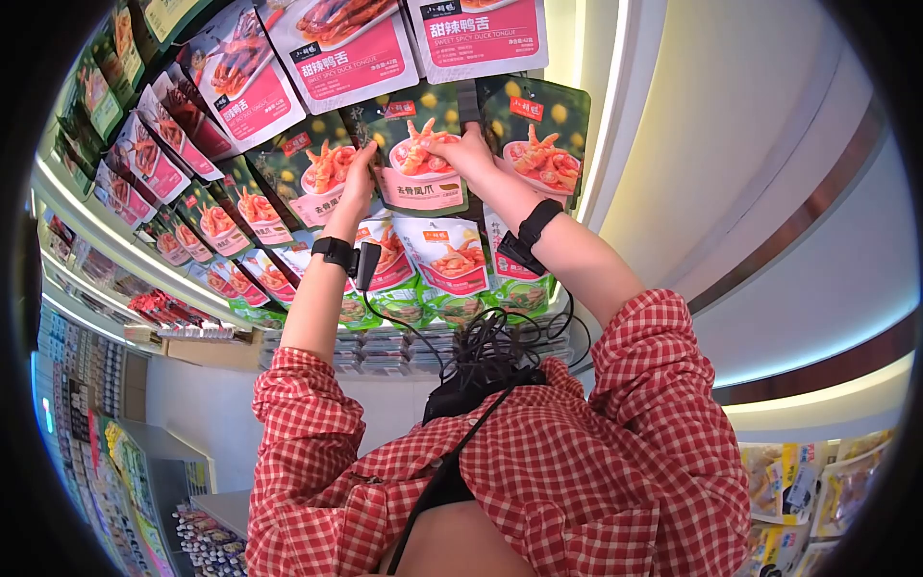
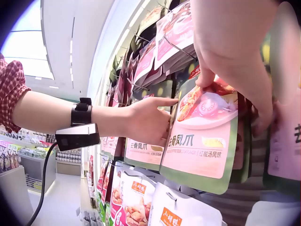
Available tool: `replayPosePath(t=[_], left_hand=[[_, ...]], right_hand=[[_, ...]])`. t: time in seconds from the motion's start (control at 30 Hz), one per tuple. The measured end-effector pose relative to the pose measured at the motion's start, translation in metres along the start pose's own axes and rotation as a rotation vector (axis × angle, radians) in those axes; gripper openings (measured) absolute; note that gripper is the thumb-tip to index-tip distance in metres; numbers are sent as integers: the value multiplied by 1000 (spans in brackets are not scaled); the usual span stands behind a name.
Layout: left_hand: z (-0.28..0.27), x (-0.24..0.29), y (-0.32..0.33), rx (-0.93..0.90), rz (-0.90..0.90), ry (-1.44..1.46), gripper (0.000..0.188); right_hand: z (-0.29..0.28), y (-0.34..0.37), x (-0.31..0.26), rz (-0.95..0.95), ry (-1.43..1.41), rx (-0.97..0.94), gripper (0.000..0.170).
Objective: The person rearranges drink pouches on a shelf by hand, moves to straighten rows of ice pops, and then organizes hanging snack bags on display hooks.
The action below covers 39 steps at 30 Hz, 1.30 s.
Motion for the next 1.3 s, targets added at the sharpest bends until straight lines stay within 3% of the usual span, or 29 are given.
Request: replayPosePath(t=[0.1,0.17,0.27,0.37,0.43,0.5,0.57,0.7,0.77,0.8,0.9,1.07,1.3], left_hand=[[7,5,12,-19,-57,18,44],[9,4,15,-33,11,6,49],[18,20,36,-30,-2,5,57],[13,17,35,-29,64,-67,61],[11,11,26,-57,79,-94,58],[8,-1,18,-141,-52,-207,54],[11,7,23,-86,-9,-274,55],[12,6,22,-67,75,-176,57],[16,13,26,-122,94,-186,62],[11,10,28,-42,26,-209,66],[13,14,34,-62,66,-209,69],[8,10,42,-187,-105,-375,88],[6,32,75,-231,-131,-444,89]], right_hand=[[1,3,1,-12,13,2,66],[1,2,5,-27,89,38,65],[9,7,2,39,-146,-209,58],[12,11,2,177,-204,-312,49],[11,10,2,153,-195,-275,45],[10,6,7,119,-204,-288,48],[10,15,-2,74,-184,-323,43],[9,5,9,160,-179,-418,53],[8,6,6,154,-227,-434,53],[8,4,7,163,-254,-434,52],[5,4,16,198,-312,-422,50],[0,15,3,207,-290,-383,49],[4,28,-5,224,-291,-386,46]])
Point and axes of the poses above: each hand's wrist, its own y-axis away from the middle knuckle, its own z-axis out of the palm, x = y × z, the point moved 6 cm from there along -y, towards the middle knuckle, and after that the axes turned 7 degrees about -y, right-handed, at the moved point
